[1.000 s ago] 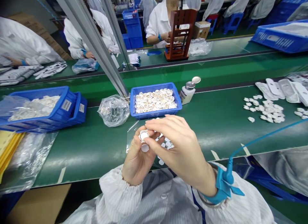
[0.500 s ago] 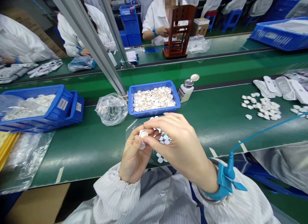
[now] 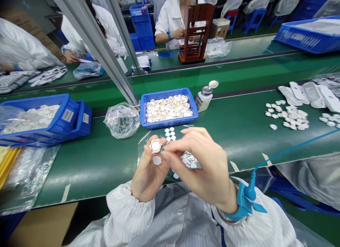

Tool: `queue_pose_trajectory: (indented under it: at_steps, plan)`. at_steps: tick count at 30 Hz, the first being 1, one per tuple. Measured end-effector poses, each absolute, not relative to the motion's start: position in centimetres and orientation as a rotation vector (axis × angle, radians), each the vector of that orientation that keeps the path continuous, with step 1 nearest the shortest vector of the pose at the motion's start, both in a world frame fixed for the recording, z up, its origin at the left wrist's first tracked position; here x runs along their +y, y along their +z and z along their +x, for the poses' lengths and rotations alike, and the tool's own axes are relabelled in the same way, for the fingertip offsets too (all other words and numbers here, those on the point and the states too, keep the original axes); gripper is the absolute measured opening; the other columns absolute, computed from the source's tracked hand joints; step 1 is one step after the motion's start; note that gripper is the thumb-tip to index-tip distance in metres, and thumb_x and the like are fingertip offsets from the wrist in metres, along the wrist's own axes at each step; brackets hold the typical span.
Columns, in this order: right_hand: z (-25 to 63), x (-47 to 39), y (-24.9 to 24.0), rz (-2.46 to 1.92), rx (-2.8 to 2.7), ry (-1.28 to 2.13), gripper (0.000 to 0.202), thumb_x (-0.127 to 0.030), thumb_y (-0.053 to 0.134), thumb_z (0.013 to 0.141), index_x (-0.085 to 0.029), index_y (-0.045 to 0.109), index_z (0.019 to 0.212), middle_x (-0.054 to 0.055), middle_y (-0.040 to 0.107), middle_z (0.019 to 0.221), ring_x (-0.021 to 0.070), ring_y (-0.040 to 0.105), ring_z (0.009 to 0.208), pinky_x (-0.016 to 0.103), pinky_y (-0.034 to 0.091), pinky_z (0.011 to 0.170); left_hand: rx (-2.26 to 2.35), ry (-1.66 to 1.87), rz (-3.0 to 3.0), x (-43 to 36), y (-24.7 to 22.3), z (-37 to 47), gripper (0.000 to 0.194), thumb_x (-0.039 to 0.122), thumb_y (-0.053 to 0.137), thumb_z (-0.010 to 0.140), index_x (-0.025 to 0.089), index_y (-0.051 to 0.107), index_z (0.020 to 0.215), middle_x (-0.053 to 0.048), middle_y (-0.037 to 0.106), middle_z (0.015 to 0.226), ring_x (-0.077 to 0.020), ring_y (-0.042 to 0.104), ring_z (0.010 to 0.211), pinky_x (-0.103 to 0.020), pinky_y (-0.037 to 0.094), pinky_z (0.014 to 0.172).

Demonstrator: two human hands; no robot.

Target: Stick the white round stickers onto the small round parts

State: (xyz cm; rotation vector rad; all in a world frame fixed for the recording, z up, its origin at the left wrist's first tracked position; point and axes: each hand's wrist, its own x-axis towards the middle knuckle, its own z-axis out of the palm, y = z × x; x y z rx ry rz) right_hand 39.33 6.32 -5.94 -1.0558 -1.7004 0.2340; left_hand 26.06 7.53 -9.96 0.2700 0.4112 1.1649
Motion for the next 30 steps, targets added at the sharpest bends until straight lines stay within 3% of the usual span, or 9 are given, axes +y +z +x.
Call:
queue_pose_trajectory:
  at_steps: [2, 5, 9, 18, 30]
  plan:
    - [38.9, 5.7, -5.9, -0.96, -1.784, 0.199, 0.009, -0.015, 0.062, 0.088, -0.021, 0.061, 0.082, -0.008, 0.058, 0.056, 0.0076, 0.052, 0.049, 0.037, 0.054, 0.091, 0.425, 1.171, 0.272, 7.4, -9.9, 26.1, 0.016, 0.034, 0.077, 0.078, 0.025, 0.076, 0.091, 0.001, 0.079, 0.09, -0.0148, 0.073, 0.091, -0.029, 0.057, 0.088]
    - [38.0, 4.7, -5.8, -0.852, -1.972, 0.194, 0.03, -0.02, 0.049, 0.095, -0.021, 0.053, 0.065, -0.009, 0.042, 0.045, 0.0071, 0.039, 0.04, 0.035, 0.056, 0.096, 0.42, 1.214, 0.302, 7.3, -10.0, 26.1, 0.013, 0.032, 0.077, 0.078, 0.027, 0.076, 0.09, 0.002, 0.079, 0.091, -0.0156, 0.072, 0.095, -0.031, 0.056, 0.092]
    - [37.1, 3.7, -5.8, -0.81, -2.031, 0.193, 0.043, -0.023, 0.044, 0.098, -0.02, 0.048, 0.055, -0.006, 0.042, 0.045, 0.0082, 0.039, 0.043, 0.035, 0.055, 0.101, 0.393, 1.266, 0.371, 7.2, -10.0, 26.1, 0.013, 0.032, 0.078, 0.078, 0.03, 0.076, 0.091, 0.004, 0.079, 0.095, -0.0163, 0.072, 0.099, -0.035, 0.054, 0.097]
    - [37.0, 3.4, -5.6, -0.824, -1.991, 0.212, 0.044, -0.027, 0.044, 0.098, -0.02, 0.047, 0.055, -0.006, 0.04, 0.045, 0.0081, 0.037, 0.041, 0.037, 0.056, 0.1, 0.355, 1.301, 0.49, 7.0, -10.0, 26.0, 0.014, 0.032, 0.078, 0.078, 0.031, 0.076, 0.092, 0.007, 0.079, 0.096, -0.0137, 0.072, 0.098, -0.03, 0.054, 0.098]
    - [36.7, 2.9, -5.4, -0.872, -2.01, 0.139, 0.047, -0.03, 0.042, 0.1, -0.02, 0.047, 0.054, -0.006, 0.041, 0.045, 0.0075, 0.044, 0.042, 0.034, 0.056, 0.098, 0.395, 1.319, 0.525, 6.9, -9.9, 26.0, 0.015, 0.032, 0.08, 0.076, 0.032, 0.076, 0.09, 0.005, 0.079, 0.095, -0.0154, 0.073, 0.095, -0.035, 0.053, 0.099]
